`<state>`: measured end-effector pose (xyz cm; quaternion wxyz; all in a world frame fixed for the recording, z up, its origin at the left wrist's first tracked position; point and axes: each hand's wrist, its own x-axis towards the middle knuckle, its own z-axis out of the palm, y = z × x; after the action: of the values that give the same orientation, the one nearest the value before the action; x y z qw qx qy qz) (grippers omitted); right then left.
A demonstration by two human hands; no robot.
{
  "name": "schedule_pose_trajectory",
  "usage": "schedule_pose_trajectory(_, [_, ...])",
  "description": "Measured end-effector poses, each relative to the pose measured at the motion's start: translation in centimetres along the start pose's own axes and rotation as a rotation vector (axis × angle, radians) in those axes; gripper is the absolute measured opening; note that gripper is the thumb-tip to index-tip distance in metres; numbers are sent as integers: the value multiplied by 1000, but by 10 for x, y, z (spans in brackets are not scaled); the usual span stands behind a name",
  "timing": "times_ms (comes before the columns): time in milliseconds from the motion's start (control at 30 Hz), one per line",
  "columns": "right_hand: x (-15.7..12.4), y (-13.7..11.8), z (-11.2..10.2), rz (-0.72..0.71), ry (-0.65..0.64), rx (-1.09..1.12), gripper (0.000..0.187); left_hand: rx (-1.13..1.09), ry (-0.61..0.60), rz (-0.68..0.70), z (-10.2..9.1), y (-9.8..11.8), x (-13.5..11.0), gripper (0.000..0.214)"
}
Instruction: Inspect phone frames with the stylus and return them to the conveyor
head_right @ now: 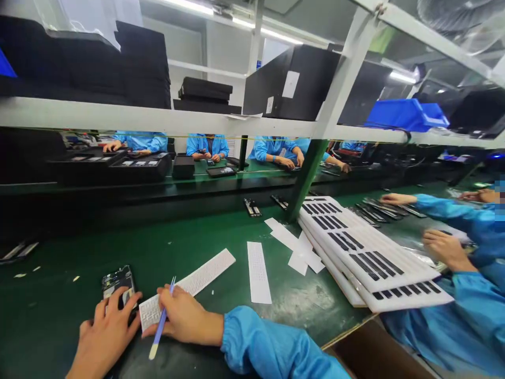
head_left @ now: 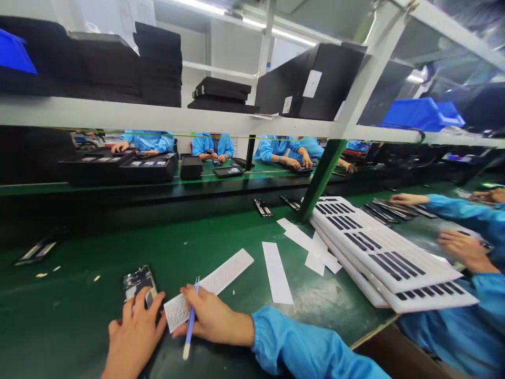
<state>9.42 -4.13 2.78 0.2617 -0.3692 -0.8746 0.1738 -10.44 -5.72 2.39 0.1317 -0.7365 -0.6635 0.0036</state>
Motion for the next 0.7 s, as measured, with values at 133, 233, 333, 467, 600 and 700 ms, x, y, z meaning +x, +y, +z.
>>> schedule_pose_trajectory(133, [-30, 17, -24, 36, 42, 60, 57, -21, 24, -14, 1, -4, 0, 41])
schedule_pose_trajectory(233, [-50, 39, -37, 174, 65, -38, 52, -31, 15, -31, -5, -7, 3, 41])
schedule_pose_trajectory(333, [-59, 54, -38, 231, 59, -113, 59, -67, 9, -50, -12, -6, 5, 38])
schedule_pose_trajectory(467, [-61, 58, -30, 255, 123, -188, 47, -117, -7, -83, -18, 0, 3, 35])
schedule_pose_trajectory(600, [-60, 60, -24, 245, 166, -242, 48, -146, -43, -142, -20, -2, 3, 32])
schedule_pose_trajectory(700, [-51, 60, -20, 256, 162, -266, 46, -181, -58, -166, -24, -20, 8, 31])
